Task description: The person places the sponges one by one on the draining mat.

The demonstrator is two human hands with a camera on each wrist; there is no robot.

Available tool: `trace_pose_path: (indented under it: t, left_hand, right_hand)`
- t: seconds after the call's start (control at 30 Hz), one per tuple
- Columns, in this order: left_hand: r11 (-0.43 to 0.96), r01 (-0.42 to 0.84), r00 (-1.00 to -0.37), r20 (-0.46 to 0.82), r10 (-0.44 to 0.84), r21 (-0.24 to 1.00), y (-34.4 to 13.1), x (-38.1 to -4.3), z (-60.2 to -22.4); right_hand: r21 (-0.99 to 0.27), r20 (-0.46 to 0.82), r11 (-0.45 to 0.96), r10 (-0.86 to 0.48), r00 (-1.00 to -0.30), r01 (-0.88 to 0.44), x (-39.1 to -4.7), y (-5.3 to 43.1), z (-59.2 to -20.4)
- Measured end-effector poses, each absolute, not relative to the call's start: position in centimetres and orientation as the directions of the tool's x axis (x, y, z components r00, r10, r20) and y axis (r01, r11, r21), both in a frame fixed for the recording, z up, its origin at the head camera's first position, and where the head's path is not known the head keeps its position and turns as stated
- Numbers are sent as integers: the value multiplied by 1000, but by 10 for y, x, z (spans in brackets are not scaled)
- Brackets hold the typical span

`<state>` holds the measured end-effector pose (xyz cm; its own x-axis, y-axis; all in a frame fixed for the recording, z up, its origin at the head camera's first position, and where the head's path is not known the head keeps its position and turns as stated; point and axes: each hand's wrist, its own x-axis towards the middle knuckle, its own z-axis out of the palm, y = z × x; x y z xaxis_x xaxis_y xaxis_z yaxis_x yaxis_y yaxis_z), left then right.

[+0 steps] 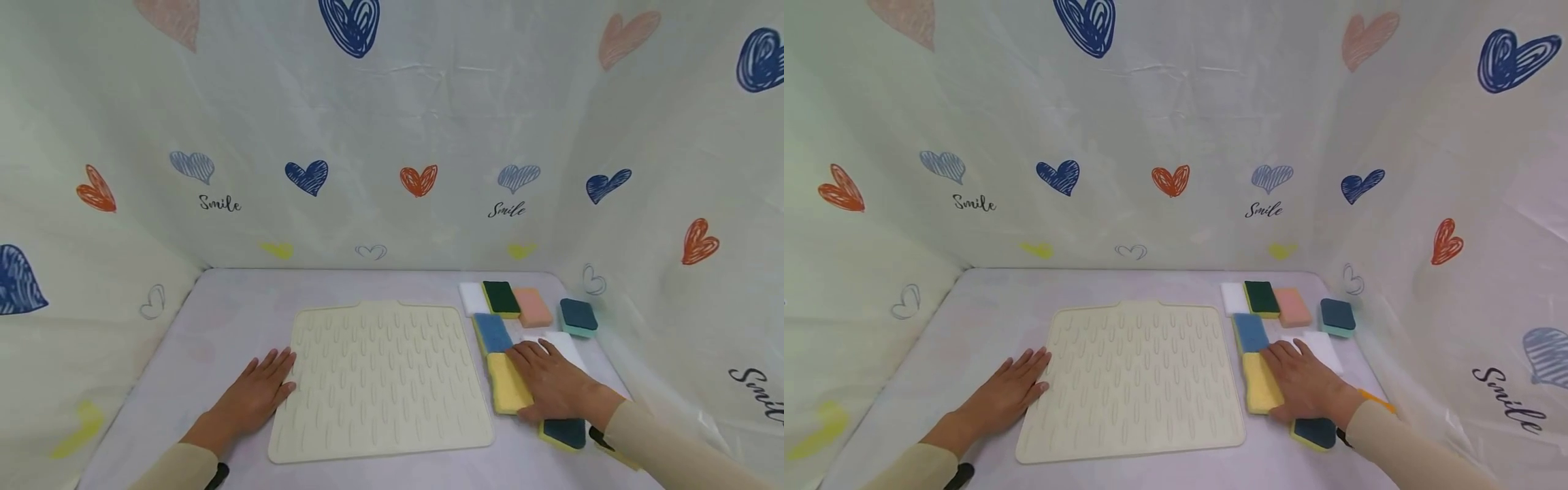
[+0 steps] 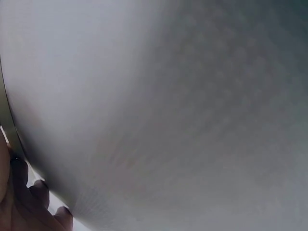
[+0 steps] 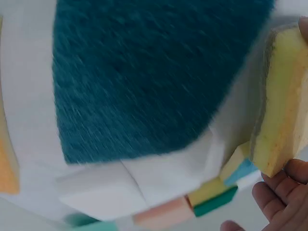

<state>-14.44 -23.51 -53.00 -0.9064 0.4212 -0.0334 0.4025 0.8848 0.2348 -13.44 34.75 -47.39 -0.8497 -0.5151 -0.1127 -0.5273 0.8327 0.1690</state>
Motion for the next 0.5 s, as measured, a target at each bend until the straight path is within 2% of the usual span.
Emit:
trace_pose_path:
  t: [0.13,0.23,0.4,0.5]
  left_hand:
    - [885,401,-907,-31,420,238,-236,-144,-532]
    - [884,397,-907,-40,419,246,-236,-145,-534]
    - [885,396,-906,-51,420,246,-236,-146,-535]
    - [889,389,-910,-50,412,242,-236,-146,-535]
  right_hand:
    - [211,9,836,-519,-855,-506,-142,342,-460]
    - [212,38,841,-516,-856,-498,-147,334,-452]
    - [175,-68,832,-523,-850,-526,-139,322,-446]
    - [194,-101,806,-551,-829,-559,-132,318,-444]
